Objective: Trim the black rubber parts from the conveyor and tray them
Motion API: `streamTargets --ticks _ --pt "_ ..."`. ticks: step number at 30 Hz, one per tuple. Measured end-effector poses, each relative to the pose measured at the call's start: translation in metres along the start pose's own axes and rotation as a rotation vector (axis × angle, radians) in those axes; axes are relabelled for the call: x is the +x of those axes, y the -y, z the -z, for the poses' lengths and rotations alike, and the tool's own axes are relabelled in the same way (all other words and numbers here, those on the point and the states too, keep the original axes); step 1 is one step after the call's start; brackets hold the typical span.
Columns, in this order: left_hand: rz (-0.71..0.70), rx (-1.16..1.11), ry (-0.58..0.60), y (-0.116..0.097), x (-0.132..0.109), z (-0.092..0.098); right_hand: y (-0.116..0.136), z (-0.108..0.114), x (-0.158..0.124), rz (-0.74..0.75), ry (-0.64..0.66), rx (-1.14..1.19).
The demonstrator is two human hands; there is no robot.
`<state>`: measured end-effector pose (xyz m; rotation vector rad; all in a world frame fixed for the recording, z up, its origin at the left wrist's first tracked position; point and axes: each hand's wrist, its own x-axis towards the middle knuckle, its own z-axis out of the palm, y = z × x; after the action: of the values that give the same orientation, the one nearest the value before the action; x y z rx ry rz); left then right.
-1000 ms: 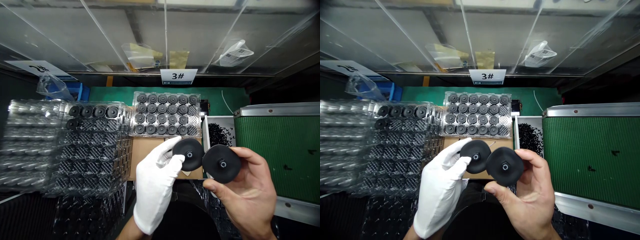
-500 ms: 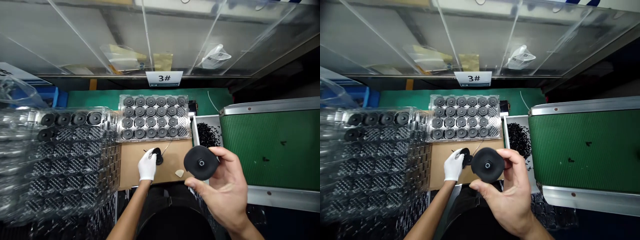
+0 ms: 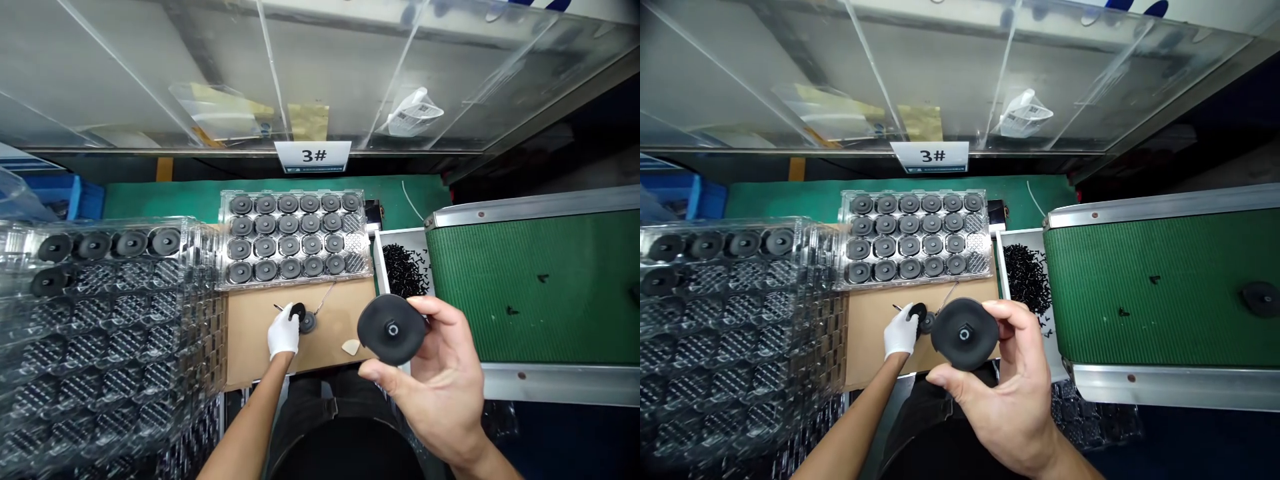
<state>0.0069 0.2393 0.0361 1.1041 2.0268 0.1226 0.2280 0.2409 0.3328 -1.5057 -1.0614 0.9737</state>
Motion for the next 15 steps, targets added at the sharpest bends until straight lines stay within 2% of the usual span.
streamTargets --ticks 8,15 --pt "-0.037 0.108 -0.014 0.018 -0.005 0.002 0.000 -0.002 -0.002 -0.022 -0.046 -0.023" --pt "-0.061 0.093 -0.114 0.021 -0.011 0.004 -0.004 -0.005 -0.006 -0.007 -0.089 -0.028"
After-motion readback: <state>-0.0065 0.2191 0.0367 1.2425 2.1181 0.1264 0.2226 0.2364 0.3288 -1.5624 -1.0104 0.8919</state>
